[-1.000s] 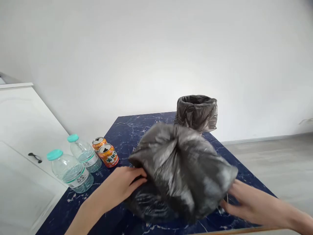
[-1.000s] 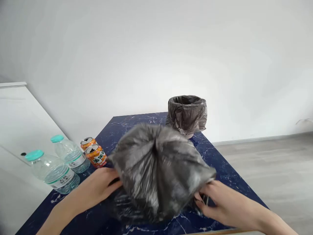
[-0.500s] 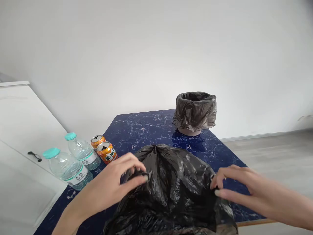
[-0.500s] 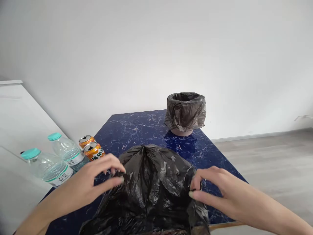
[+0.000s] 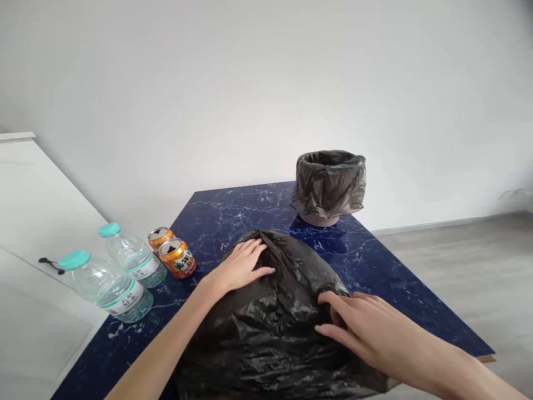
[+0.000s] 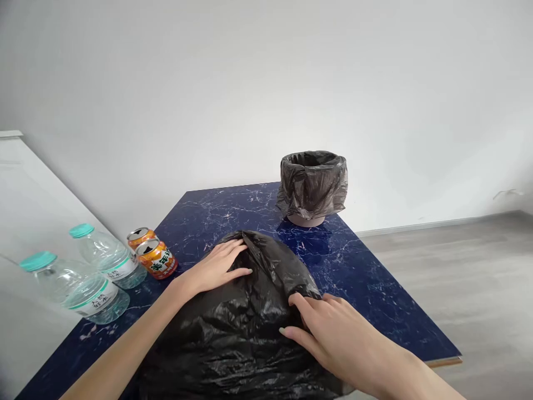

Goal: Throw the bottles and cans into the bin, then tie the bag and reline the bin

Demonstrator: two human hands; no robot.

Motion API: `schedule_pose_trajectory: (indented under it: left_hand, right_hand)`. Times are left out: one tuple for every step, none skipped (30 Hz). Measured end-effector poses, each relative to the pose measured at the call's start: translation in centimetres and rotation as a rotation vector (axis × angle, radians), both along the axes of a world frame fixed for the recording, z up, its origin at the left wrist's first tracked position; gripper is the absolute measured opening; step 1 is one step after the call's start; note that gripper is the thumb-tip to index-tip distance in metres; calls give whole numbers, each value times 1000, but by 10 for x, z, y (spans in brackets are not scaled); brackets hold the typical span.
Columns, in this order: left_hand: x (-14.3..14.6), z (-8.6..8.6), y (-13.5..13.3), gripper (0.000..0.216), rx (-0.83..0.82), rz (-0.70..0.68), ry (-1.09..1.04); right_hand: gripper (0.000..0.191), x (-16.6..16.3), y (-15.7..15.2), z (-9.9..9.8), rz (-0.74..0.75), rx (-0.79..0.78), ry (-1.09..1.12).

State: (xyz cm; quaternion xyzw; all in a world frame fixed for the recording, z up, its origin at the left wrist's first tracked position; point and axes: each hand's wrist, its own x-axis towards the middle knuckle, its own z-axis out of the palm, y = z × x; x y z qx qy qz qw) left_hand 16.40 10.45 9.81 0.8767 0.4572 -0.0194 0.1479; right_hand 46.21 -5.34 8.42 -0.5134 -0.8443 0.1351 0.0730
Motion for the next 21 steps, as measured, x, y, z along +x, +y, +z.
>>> schedule_pose_trajectory:
  left_hand:
    - [-1, -3, 7, 101, 1, 11, 13]
    - [-3, -7, 13, 113, 3, 21, 24]
    - [-4, -9, 19, 121, 3, 29, 35]
    - [-5, -12, 25, 127, 0, 35, 47]
    - [-5, -16, 30, 132, -5, 40, 58]
    - [-4, -19, 33, 135, -7, 43, 68]
    - [-3, -23, 36, 137, -8, 43, 78]
    - [-1, -26, 37, 138, -4, 40, 85]
    - [1, -30, 36, 138, 5, 36, 91]
    - [4, -33, 34, 136, 20, 33, 94]
    - [8, -36, 30, 132, 41, 31, 95]
    - [12, -38, 25, 127, 67, 30, 94]
    - [16, -38, 20, 120, 100, 27, 91]
    - [19, -37, 15, 113, 139, 20, 85]
    - [22, -34, 11, 103, 180, 9, 76]
    - [25, -31, 9, 93, 221, -8, 63]
    - [28, -28, 10, 83, 259, -27, 48]
    - [29, -25, 12, 76, 290, -48, 32]
    - [30, -23, 17, 71, 310, -69, 19]
    - [30, -22, 24, 70, 318, -87, 11]
    - [28, -24, 31, 71, 313, -102, 8]
  right_hand:
    - [29, 3, 0, -5, 13, 44, -51]
    - [25, 5, 1, -9, 26, 85, -98]
    - [20, 8, 1, -12, 36, 122, -140]
    - [17, 9, 2, -12, 39, 160, -174]
    - [15, 9, 2, -12, 33, 205, -195]
    - [15, 7, 3, -9, 20, 261, -198]
    - [13, 3, 3, -6, 3, 328, -178]
    - [11, -3, 4, -3, -13, 397, -136]
    - [11, -10, 4, 0, -23, 462, -80]
    - [14, -18, 5, 2, -27, 513, -20]
    - [20, -28, 6, 3, -23, 544, 32]
    - [26, -37, 8, 2, -18, 557, 68]
    - [32, -46, 11, -2, -19, 551, 80]
    - [38, -54, 15, -7, -31, 531, 75]
    - [46, -61, 20, -14, -54, 496, 54]
    - [54, -66, 26, -22, -87, 446, 27]
    - [62, -71, 33, -31, -129, 390, 4]
    - [68, -73, 40, -40, -172, 332, -13]
    - [72, -75, 46, -49, -212, 284, -22]
    - [75, -76, 52, -57, -246, 248, -25]
    - [76, -75, 58, -65, -270, 224, -24]
